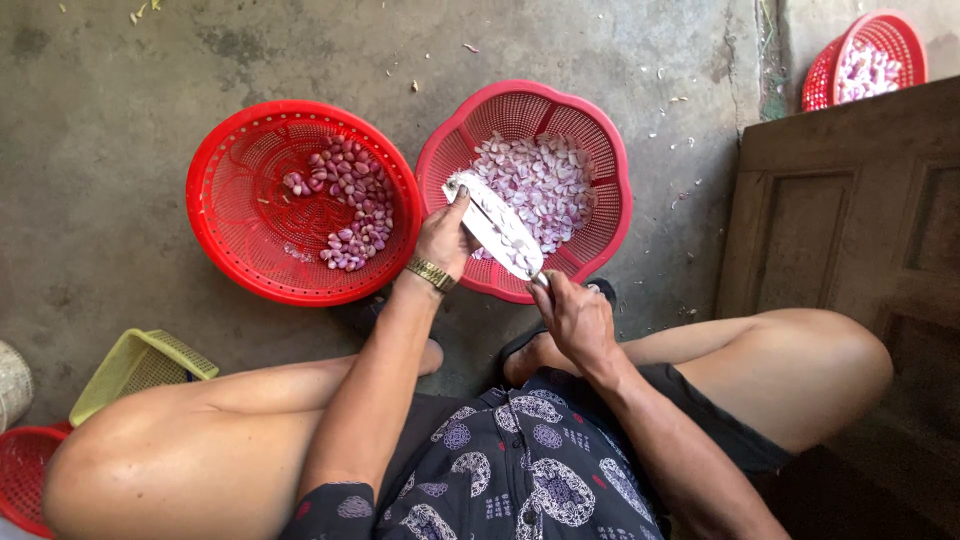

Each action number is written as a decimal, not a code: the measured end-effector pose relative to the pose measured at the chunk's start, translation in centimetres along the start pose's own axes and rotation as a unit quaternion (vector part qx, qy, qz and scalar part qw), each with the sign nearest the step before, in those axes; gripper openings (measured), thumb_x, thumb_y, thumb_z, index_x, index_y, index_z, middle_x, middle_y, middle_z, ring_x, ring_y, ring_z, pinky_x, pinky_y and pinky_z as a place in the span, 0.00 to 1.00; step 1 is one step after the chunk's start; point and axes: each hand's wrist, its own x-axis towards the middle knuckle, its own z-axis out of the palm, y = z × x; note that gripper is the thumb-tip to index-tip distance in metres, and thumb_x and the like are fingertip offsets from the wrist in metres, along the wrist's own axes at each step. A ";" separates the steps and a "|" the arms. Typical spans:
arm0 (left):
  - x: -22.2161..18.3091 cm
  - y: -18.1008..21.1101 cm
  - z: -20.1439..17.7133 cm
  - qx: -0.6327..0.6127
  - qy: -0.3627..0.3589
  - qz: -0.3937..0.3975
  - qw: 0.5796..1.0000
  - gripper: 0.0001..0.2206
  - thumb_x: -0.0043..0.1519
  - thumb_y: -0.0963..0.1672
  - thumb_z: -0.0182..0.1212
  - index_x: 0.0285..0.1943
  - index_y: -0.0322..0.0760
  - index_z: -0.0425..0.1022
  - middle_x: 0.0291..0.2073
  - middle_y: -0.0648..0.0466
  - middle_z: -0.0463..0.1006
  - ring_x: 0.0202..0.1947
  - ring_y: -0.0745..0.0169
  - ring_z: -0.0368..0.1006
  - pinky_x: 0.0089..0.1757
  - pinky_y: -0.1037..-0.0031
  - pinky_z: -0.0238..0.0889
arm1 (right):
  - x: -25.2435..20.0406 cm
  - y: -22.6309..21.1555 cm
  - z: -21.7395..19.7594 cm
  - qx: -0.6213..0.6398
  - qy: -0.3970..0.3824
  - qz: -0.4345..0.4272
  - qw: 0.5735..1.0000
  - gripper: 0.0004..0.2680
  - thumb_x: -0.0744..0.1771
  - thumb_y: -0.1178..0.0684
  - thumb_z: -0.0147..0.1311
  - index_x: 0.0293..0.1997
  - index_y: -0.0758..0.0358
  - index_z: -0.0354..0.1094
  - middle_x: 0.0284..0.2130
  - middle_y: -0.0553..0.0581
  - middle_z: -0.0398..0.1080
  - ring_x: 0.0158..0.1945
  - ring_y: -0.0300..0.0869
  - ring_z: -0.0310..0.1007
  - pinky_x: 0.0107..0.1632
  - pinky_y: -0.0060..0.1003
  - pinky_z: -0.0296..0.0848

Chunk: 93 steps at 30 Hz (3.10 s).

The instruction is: Slicing small red onions into thin pieces using a large knife

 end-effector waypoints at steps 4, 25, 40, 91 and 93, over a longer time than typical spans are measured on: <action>-1.0 -1.5 1.0 -0.002 -0.019 -0.047 0.999 0.18 0.63 0.51 0.67 0.46 0.32 0.75 0.36 0.37 0.82 0.25 0.54 0.81 0.26 0.71 0.78 | 1.7 -0.2 -1.0 -0.017 0.007 0.024 1.000 0.10 0.71 0.39 0.48 0.48 0.50 0.68 0.23 0.65 0.76 0.31 0.60 0.81 0.35 0.58 0.76; -0.3 -1.0 2.2 -0.056 0.008 -0.065 0.996 0.10 0.62 0.44 0.69 0.42 0.37 0.72 0.40 0.44 0.81 0.40 0.53 0.77 0.43 0.67 0.70 | 0.6 -0.3 -1.2 -0.005 0.030 0.019 0.999 0.11 0.70 0.38 0.49 0.40 0.53 0.68 0.21 0.68 0.73 0.30 0.63 0.79 0.34 0.61 0.74; 0.4 -5.7 1.5 0.351 0.106 0.100 0.925 0.09 0.58 0.53 0.70 0.35 0.52 0.85 0.26 0.61 0.83 0.32 0.71 0.77 0.35 0.79 0.67 | 2.9 0.2 -1.6 0.060 0.030 0.110 0.992 0.11 0.71 0.38 0.50 0.47 0.52 0.71 0.24 0.69 0.75 0.35 0.66 0.78 0.39 0.63 0.74; -0.3 -4.9 2.1 0.036 0.052 -0.018 0.998 0.22 0.64 0.58 0.59 0.49 0.39 0.72 0.33 0.50 0.77 0.36 0.50 0.82 0.35 0.63 0.82 | 1.8 0.7 -0.1 -0.049 0.033 0.036 0.998 0.14 0.72 0.35 0.44 0.48 0.52 0.66 0.22 0.65 0.73 0.29 0.64 0.79 0.35 0.61 0.76; 1.5 -3.9 0.8 -0.026 0.070 -0.019 0.997 0.22 0.65 0.57 0.57 0.48 0.36 0.69 0.34 0.42 0.79 0.33 0.44 0.81 0.32 0.59 0.82 | 0.7 0.1 0.0 -0.050 0.014 0.010 0.999 0.13 0.71 0.36 0.46 0.49 0.52 0.66 0.24 0.66 0.75 0.32 0.63 0.80 0.38 0.61 0.76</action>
